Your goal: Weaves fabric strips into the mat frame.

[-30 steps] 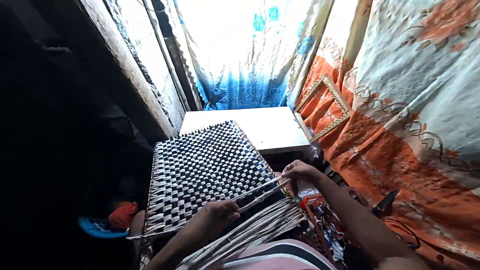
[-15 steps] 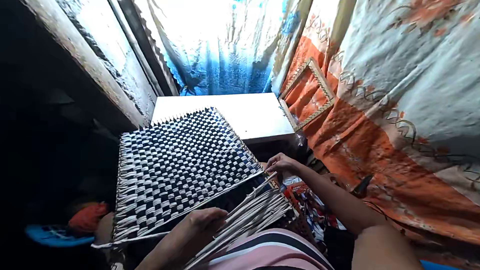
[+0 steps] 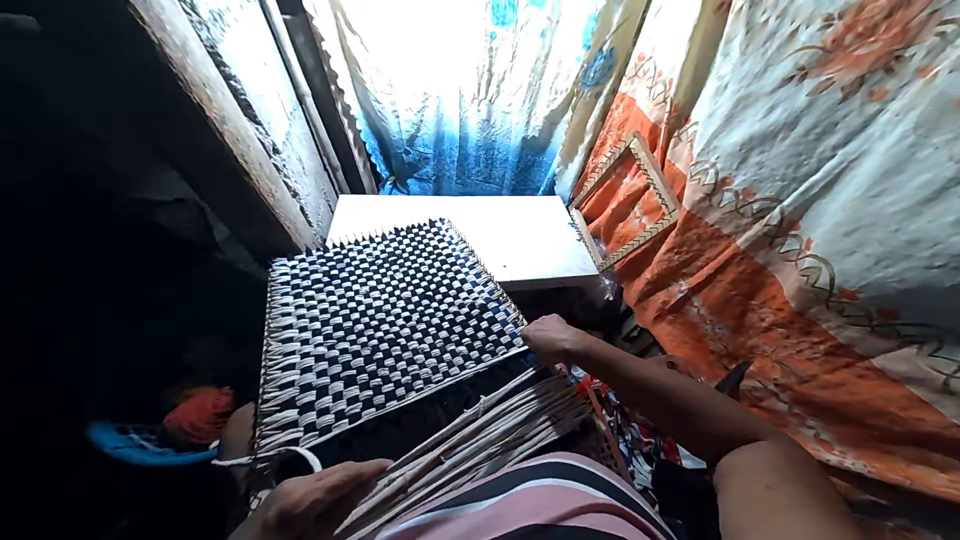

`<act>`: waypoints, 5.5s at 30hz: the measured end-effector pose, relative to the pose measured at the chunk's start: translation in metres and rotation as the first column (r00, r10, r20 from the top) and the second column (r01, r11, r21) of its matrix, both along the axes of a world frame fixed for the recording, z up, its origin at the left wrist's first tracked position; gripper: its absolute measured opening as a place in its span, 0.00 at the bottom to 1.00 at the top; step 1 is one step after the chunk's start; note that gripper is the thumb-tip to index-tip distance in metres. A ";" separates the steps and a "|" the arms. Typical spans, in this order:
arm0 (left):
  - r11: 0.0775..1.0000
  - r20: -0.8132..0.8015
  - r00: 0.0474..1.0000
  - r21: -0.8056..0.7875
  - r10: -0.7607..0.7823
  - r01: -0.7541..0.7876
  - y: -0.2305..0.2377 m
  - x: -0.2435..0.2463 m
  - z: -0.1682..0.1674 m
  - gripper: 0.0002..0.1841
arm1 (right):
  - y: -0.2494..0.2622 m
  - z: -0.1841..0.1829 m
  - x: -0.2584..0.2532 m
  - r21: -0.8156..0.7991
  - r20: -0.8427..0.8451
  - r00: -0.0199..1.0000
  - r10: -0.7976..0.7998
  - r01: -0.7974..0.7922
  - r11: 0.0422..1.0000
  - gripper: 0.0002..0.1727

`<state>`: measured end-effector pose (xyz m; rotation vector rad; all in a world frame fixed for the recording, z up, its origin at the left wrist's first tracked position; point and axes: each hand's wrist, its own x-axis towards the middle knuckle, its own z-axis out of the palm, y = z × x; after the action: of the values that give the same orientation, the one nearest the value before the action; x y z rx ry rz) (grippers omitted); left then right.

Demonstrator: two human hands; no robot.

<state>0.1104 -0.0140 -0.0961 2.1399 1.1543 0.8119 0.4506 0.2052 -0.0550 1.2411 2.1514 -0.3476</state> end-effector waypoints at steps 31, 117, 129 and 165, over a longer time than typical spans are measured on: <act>0.930 0.046 0.933 -0.118 0.356 -0.349 -0.029 -0.086 -0.009 0.13 | -0.032 -0.050 -0.035 0.173 0.613 0.788 0.060 -0.208 0.963 0.14; 0.645 0.272 0.612 -0.540 0.742 -0.542 -0.030 -0.128 -0.078 0.06 | -0.064 -0.104 0.043 0.556 -0.471 0.836 0.281 0.034 0.831 0.31; 0.776 0.257 0.746 -0.365 0.615 -0.514 -0.021 -0.132 -0.073 0.08 | -0.066 -0.109 0.043 0.567 -0.498 0.817 0.291 0.052 0.822 0.30; 0.662 -0.612 0.678 -0.313 0.408 -0.681 -0.042 -0.062 -0.018 0.19 | -0.090 -0.118 -0.215 0.242 -0.694 0.309 0.650 -0.750 0.615 0.34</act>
<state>0.0487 -0.0558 -0.1138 1.5344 2.1135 0.0954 0.2361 0.1150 -0.1735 -0.1446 3.0389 -0.6495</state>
